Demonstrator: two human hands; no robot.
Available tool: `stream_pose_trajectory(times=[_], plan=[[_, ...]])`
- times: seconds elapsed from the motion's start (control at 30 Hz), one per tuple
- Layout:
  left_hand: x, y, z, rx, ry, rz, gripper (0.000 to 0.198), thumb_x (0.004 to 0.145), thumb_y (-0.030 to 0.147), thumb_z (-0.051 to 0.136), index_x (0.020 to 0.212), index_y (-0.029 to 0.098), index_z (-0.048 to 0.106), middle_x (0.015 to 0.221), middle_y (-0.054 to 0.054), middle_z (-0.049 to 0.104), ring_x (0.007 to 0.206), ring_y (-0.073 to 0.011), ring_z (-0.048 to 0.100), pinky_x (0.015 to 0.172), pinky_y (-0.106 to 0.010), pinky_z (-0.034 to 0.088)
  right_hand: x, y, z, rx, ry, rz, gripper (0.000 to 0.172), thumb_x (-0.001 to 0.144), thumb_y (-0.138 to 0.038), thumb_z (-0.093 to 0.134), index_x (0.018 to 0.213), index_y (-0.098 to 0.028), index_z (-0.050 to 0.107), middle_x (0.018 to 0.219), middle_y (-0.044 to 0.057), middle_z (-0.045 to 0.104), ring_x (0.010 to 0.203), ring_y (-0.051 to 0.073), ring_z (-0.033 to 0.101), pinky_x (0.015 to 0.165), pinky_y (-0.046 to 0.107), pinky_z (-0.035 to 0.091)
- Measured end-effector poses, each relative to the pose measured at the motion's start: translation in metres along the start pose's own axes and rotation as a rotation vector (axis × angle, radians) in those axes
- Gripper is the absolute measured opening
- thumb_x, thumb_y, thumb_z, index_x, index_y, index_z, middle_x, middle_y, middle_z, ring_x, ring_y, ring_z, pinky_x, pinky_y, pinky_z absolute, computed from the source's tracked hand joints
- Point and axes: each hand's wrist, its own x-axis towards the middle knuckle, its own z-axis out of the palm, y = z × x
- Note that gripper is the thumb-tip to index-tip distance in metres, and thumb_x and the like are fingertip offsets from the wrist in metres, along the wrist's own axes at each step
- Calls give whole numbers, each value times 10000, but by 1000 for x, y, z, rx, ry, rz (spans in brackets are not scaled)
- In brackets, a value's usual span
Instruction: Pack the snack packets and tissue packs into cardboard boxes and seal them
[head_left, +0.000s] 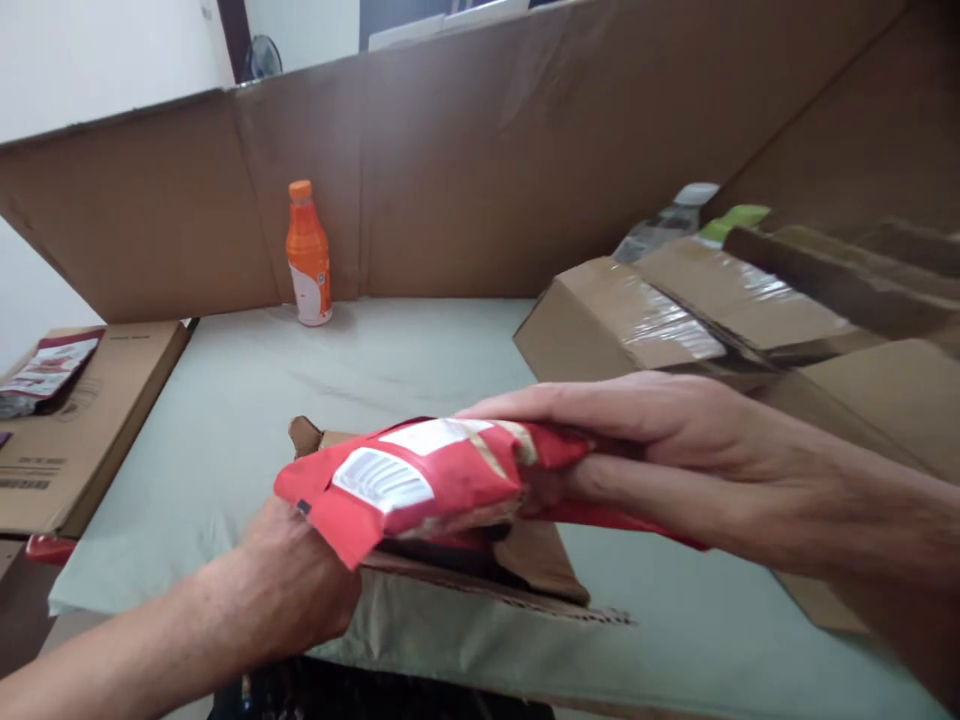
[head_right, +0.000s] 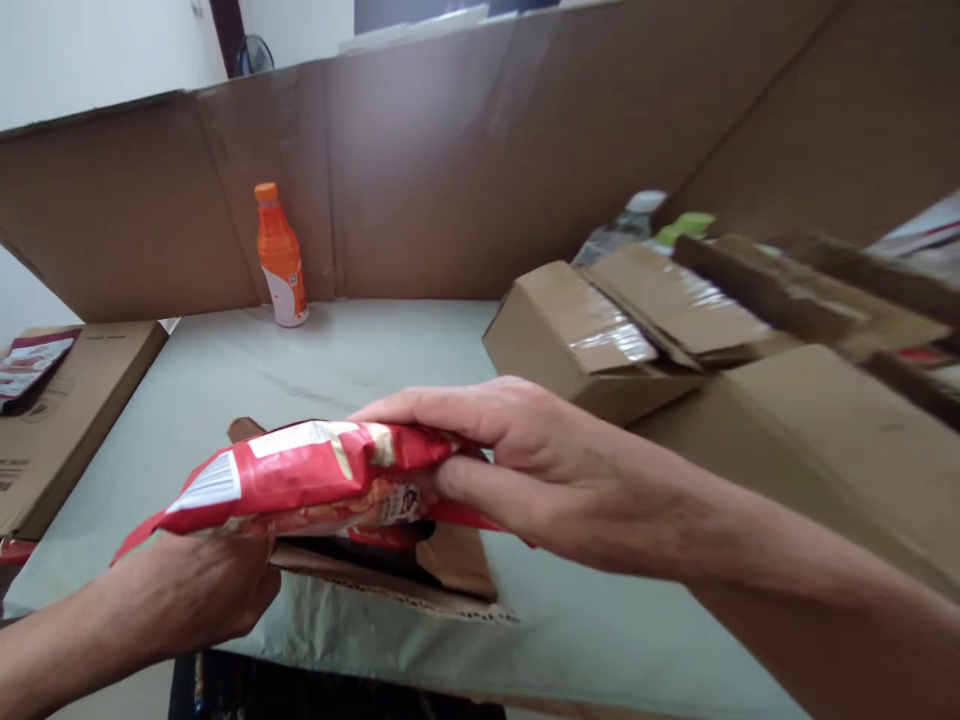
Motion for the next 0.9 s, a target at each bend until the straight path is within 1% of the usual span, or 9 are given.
stream_pose_trajectory(times=[0.13, 0.23, 0.3, 0.37, 0.47, 0.57, 0.67, 0.77, 0.9], plan=[[3, -4, 4, 87, -36, -60, 108, 685, 98, 586, 666, 169, 665, 634, -88, 662, 664, -239, 614, 677, -395, 540, 6, -12, 8, 211, 105, -57, 367, 907, -316, 596, 1195, -498, 733, 965, -29, 780, 807, 231, 750, 679, 321, 655], [6, -4, 5, 102, 76, -72, 221, 693, 115, 571, 841, 170, 726, 745, -97, 722, 774, -259, 651, 766, -416, 554, 14, -11, 21, 216, 38, -40, 326, 892, -302, 573, 1163, -322, 752, 947, 12, 760, 821, 217, 730, 697, 309, 634], [7, -4, 5, 167, 100, -55, 228, 700, 133, 581, 862, 163, 740, 822, -124, 748, 900, -313, 666, 864, -491, 542, 16, -4, 30, 77, 4, -18, 331, 885, -250, 522, 1136, -239, 738, 976, 31, 764, 865, 204, 718, 750, 298, 607], [7, -3, 5, 232, 47, -32, 160, 715, 159, 601, 788, 138, 741, 823, -159, 747, 929, -353, 665, 904, -550, 520, 12, 6, 36, -117, -1, 18, 346, 893, -209, 470, 1143, -222, 708, 1005, 43, 774, 878, 196, 709, 780, 299, 574], [7, -4, 6, 217, -13, -8, 113, 722, 147, 615, 666, 144, 713, 704, -143, 712, 816, -314, 660, 816, -481, 527, 3, 16, 39, -433, -21, 92, 316, 919, -173, 425, 1097, -234, 679, 964, 58, 780, 804, 202, 697, 725, 304, 521], [6, -6, 8, 177, 12, -8, 127, 703, 112, 610, 611, 164, 680, 614, -108, 674, 687, -261, 623, 725, -426, 496, 6, 16, 42, -682, -124, 173, 305, 903, -108, 422, 1034, -236, 667, 937, 67, 785, 778, 219, 705, 654, 298, 456], [6, -7, 8, 184, 27, -16, 126, 719, 118, 628, 615, 163, 681, 649, -122, 696, 717, -271, 639, 738, -427, 486, 23, 14, 50, -793, -307, 248, 309, 872, -49, 444, 1001, -211, 674, 945, 86, 792, 779, 228, 723, 605, 295, 404], [6, -6, 6, 181, -7, -52, 109, 733, 121, 652, 644, 148, 707, 684, -142, 718, 765, -283, 662, 747, -422, 486, 37, 17, 61, -870, -448, 247, 224, 915, -112, 497, 982, -169, 702, 932, 121, 789, 803, 255, 736, 617, 306, 414], [8, -5, 4, 162, -15, -57, 118, 752, 123, 643, 677, 137, 733, 690, -146, 728, 774, -297, 676, 760, -442, 507, 35, 22, 68, -886, -330, 72, 245, 970, -184, 503, 1084, -180, 719, 1035, 122, 781, 892, 267, 735, 738, 335, 484]])
